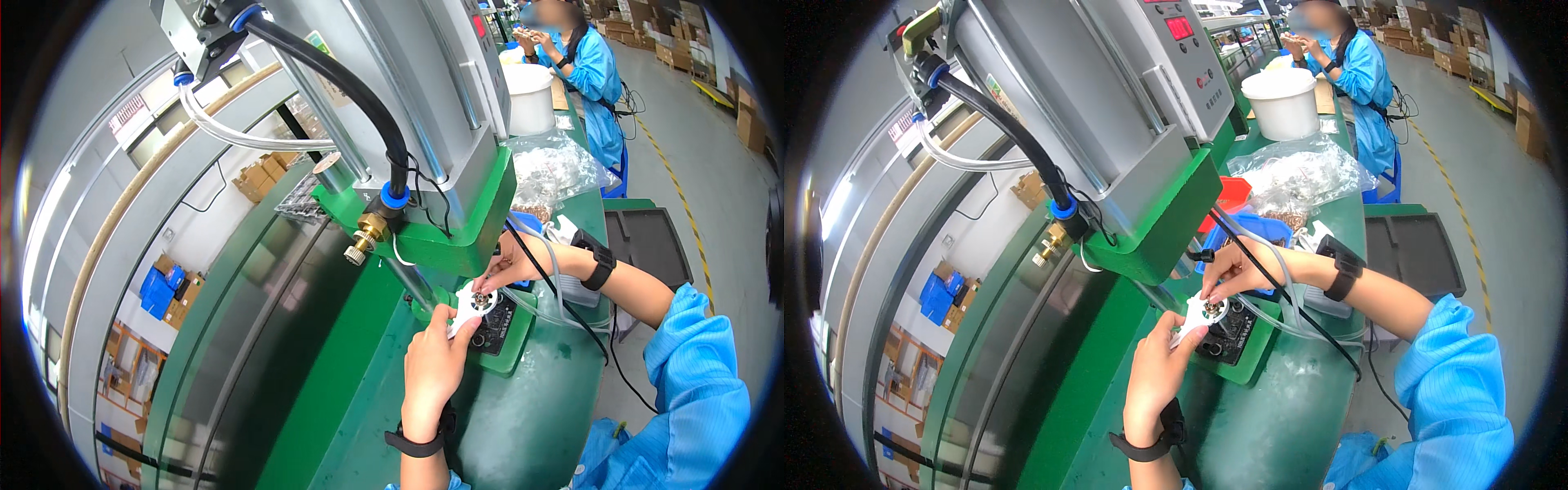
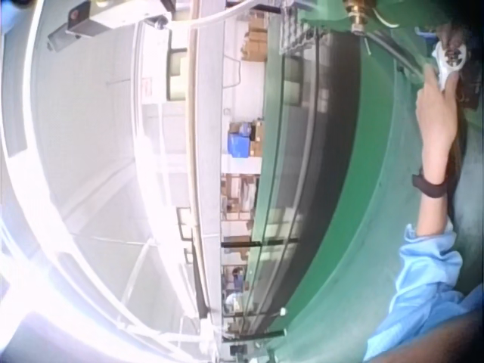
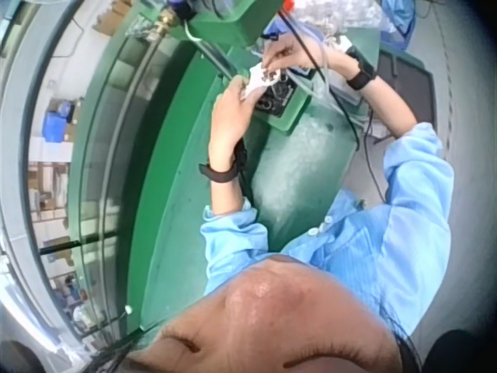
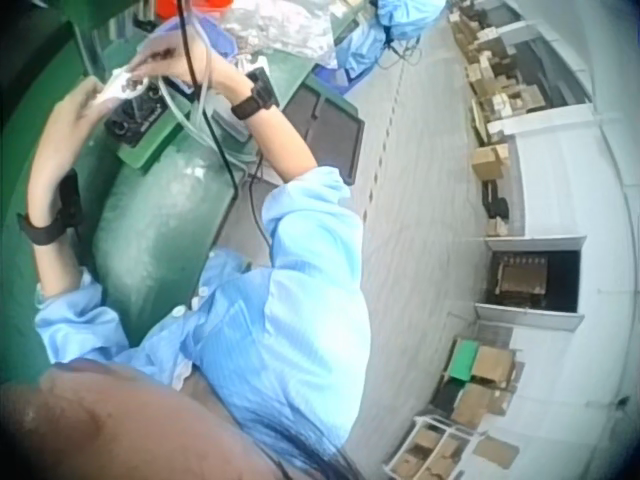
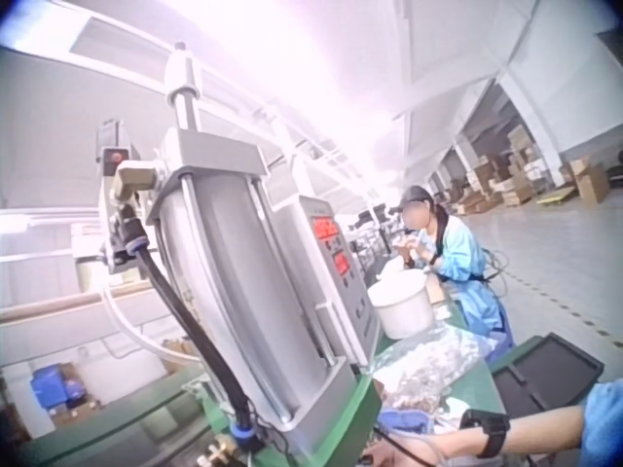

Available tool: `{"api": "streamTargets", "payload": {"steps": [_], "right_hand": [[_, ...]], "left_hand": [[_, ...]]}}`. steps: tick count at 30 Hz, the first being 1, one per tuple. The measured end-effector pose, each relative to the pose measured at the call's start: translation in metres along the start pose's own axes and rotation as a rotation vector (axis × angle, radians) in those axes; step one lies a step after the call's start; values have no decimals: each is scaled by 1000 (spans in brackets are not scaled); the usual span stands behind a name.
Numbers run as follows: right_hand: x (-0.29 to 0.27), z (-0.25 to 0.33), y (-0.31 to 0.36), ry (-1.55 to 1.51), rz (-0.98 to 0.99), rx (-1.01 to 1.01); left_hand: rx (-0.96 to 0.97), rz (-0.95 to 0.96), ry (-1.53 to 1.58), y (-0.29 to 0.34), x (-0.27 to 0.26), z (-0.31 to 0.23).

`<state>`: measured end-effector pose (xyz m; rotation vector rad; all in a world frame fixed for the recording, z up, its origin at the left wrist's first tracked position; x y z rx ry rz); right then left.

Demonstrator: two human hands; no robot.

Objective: Manually assemble and press small electronic components into a white plastic housing using a workstation fixture.

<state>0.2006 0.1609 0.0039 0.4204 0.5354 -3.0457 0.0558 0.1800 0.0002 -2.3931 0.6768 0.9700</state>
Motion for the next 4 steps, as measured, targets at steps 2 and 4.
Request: {"api": "streamTargets", "payload": {"steps": [2, 4], "right_hand": [[3, 7, -1, 45, 37, -23], [6, 9, -2, 95, 81, -42]], "left_hand": [[10, -10, -9, 0, 0, 1], [27, -14, -24, 0, -1, 1]]}}
Point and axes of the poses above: each hand's wrist, its own y-axis away from the middle knuckle, its own x-axis out of the palm, z = x × y, the point moved 8 cm from there along -y, towards the middle knuckle, and after that the axes turned 9 degrees about -z, right-handed, at the moved point
